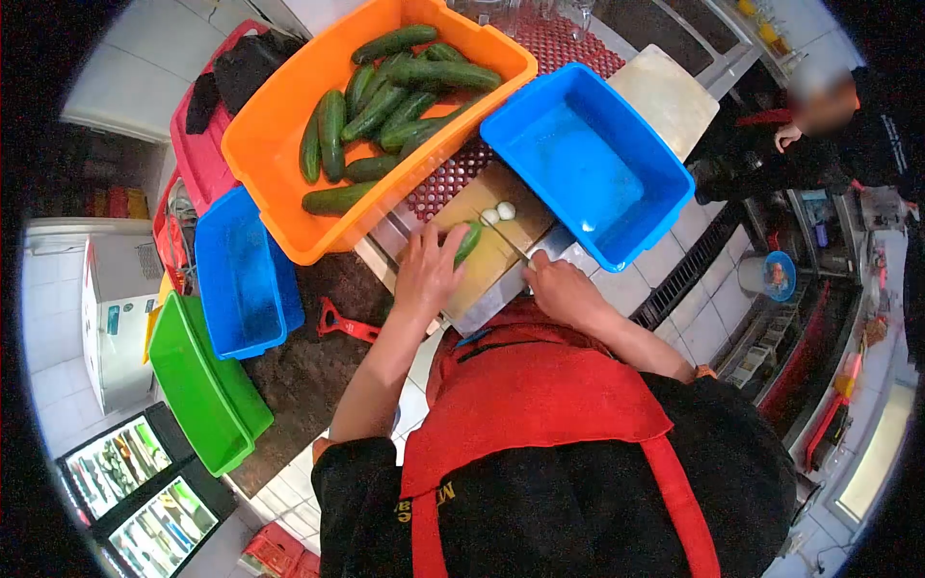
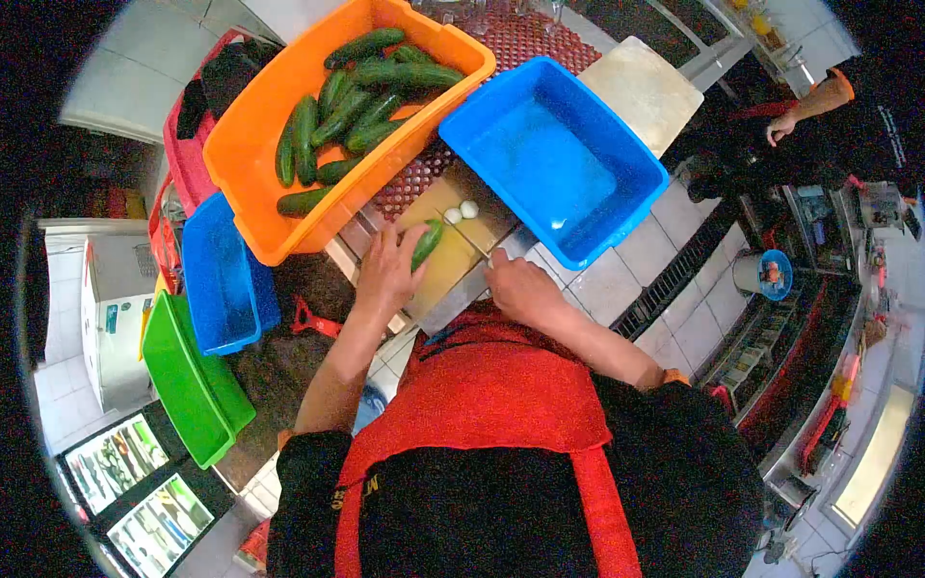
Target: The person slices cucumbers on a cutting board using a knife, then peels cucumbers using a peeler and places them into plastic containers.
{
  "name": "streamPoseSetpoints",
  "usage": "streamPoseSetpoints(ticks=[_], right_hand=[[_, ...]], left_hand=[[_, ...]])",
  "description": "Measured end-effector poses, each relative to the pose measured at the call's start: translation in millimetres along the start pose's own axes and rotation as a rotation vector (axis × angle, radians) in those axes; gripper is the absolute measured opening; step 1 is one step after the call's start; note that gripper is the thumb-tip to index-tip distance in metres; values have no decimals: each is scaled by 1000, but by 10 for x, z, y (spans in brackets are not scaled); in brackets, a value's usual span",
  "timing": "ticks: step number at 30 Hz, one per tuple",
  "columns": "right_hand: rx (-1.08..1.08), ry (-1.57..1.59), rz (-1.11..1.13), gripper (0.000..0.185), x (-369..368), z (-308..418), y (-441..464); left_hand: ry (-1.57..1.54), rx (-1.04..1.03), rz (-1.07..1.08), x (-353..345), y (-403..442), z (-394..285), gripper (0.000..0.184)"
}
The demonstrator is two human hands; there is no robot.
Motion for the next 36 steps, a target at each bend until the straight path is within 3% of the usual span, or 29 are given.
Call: streamPoseSetpoints(ticks=[3,8,12,18,19,22,24,26,28,30,32,34,36], right_hand=[[-16,13,-81,27,100,114,-93],[89,-64,-119,16,65,159,-111],[28,-37,-20,20,-21,123,-83],[181,-145,-123,26,-188,205,139],[57,-95,-12,27,-332,-27,85],[-21,-6,130,33,-373,-394,-340],[-87,36,189,36,-375,-567,-468],[18,155,204,38,-313,-556,-512],[-3,159,224,38,-224,-499,-520],[-28,171,243,38,-185,-454,-529],[-43,152,223,36,-158,-431,-492],[-7,155,162,35,-155,-375,-433],[40,144,109,34,-104,-247,-333]], left_hand=[[-52,-47,121,-25,-64,-139,60],[-96,-22,147,-52,-17,-140,62],[-86,9,175,-94,-14,-112,60],[-128,23,176,-83,-19,-95,61],[-120,24,168,-60,1,-55,61],[-210,52,57,126,-7,-50,66],[-598,58,-570,760,-139,-93,66],[-687,278,-603,999,-443,35,66],[-599,281,-565,946,-702,161,65],[-410,323,-320,626,-907,253,58],[-463,350,-234,409,-969,271,52],[-360,294,-187,429,-769,111,50],[-87,25,-188,517,-368,-183,51]])
Point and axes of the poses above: each hand's wrist, its own y-axis towards the middle knuckle, its own x-axis out of the back of the hand, z = x × y, the point moved 6 cm from there along y, towards the middle knuckle, and after that the axes turned 7 degrees about -x, right-handed, at the moved point
